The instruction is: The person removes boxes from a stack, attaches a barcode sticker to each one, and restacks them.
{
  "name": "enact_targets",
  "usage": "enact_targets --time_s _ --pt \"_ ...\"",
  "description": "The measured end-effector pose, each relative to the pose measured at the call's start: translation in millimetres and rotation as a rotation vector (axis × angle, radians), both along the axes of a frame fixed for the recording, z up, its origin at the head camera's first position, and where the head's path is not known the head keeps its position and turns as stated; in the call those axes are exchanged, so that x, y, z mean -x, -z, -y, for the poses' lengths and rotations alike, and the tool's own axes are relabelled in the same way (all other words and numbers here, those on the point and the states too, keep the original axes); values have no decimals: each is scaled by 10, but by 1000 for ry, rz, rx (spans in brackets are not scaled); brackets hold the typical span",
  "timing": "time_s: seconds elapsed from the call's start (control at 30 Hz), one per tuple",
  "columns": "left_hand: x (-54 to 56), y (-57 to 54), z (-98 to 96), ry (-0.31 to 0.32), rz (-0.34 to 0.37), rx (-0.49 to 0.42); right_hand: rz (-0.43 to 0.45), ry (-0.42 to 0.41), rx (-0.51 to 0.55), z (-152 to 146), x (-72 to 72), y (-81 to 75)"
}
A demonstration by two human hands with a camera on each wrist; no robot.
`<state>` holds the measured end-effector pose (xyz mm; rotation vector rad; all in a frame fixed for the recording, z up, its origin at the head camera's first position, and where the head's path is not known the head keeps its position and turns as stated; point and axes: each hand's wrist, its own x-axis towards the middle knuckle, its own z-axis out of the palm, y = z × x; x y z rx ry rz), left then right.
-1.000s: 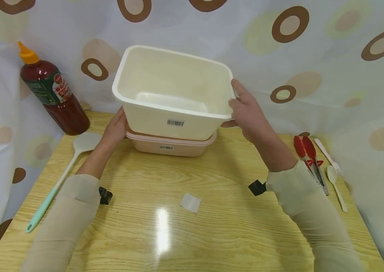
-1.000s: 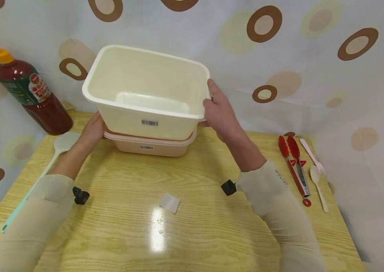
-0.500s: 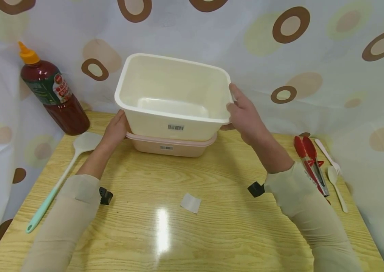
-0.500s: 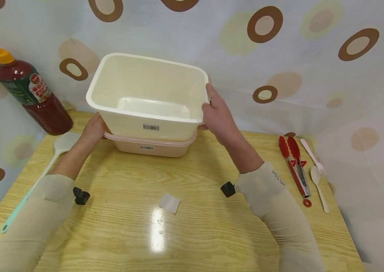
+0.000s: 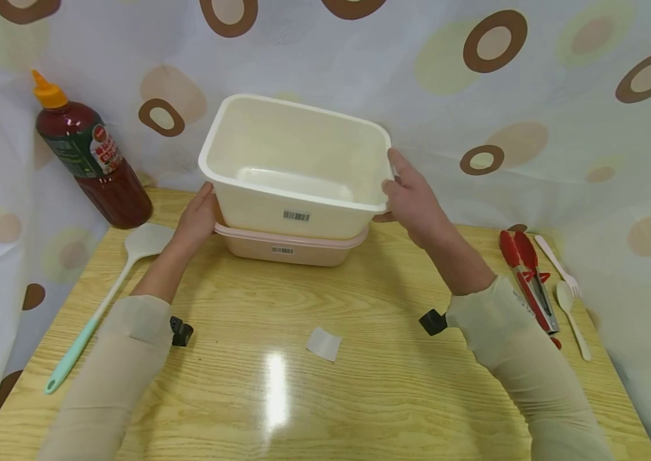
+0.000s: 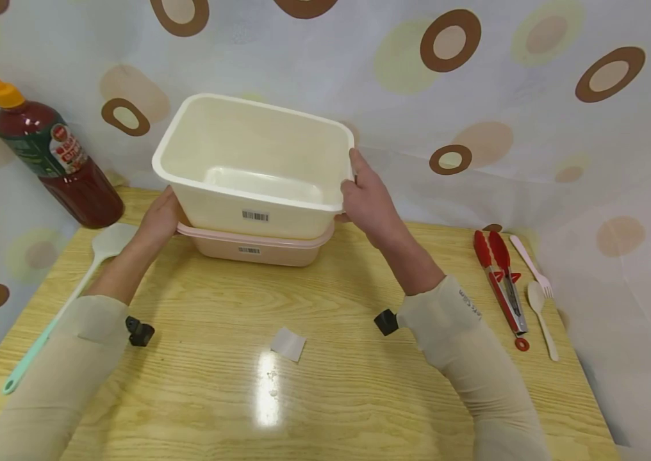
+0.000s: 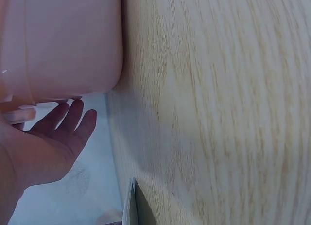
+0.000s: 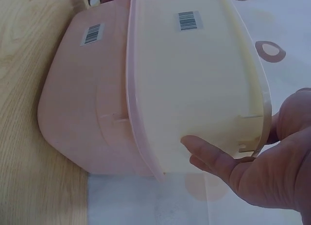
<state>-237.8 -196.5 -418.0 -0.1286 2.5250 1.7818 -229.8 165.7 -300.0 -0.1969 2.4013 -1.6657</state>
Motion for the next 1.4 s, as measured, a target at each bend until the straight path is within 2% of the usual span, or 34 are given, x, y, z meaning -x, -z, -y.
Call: enact_targets --time_s 0.33,0.6,0.83,1.23,1.4 --pt "6 -2 -7 5 -46 11 -24 -5 -84 20 50 57" --pt "-8 3 -68 34 -34 47 -20 11 -111 -21 68 197" --pt "-8 1 -104 -31 -35 71 -25 8 -108 -24 60 295" --pt "-8 6 -140 -75 -59 82 -93 5 -168 -15 63 373" --pt "-5 31 -155 -112 -63 82 -89 -3 -197 -40 85 414"
